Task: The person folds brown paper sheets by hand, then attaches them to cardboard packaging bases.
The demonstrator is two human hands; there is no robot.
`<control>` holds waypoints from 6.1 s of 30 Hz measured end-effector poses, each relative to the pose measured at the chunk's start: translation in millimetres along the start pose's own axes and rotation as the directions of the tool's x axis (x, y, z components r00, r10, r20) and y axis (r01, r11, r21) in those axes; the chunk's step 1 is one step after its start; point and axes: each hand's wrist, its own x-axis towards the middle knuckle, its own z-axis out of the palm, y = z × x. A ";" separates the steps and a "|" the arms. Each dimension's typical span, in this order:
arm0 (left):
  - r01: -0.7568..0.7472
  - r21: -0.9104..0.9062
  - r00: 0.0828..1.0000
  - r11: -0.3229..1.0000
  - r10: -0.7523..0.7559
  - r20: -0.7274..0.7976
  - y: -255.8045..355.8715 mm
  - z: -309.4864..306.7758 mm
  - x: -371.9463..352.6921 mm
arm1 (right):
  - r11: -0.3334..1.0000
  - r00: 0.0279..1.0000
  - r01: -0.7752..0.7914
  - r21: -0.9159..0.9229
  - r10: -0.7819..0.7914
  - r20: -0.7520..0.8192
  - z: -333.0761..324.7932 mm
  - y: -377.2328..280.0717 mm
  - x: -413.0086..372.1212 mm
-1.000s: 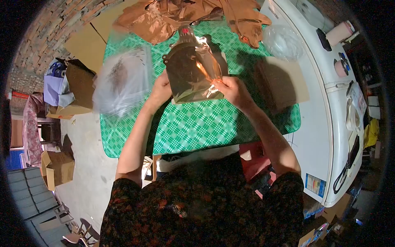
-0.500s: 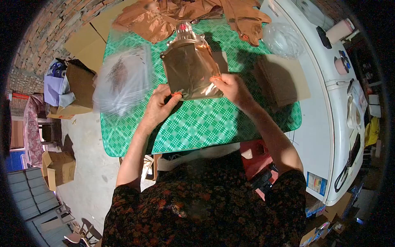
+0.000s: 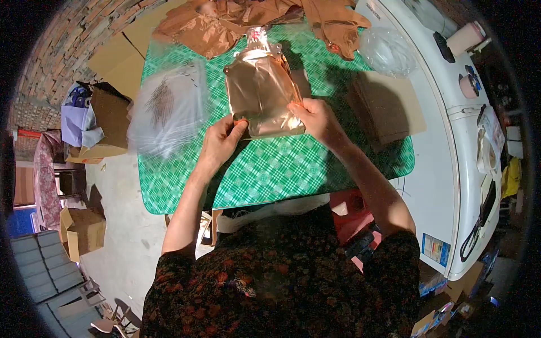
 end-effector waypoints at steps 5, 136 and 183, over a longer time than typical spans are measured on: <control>0.029 -0.007 1.000 1.000 -0.029 0.009 7.7 -2.0 2.8 | 0.998 0.998 -0.067 -0.021 0.067 0.005 -2.2 -1.0 2.5; 0.011 0.201 0.986 0.980 0.023 -0.168 16.1 1.9 -3.3 | 0.958 0.973 -0.221 0.182 0.205 0.104 1.7 11.4 7.9; -0.453 0.625 0.888 0.636 0.386 0.250 3.0 29.8 30.0 | 0.847 0.904 0.292 -0.444 -0.397 -0.162 19.6 -10.4 -51.6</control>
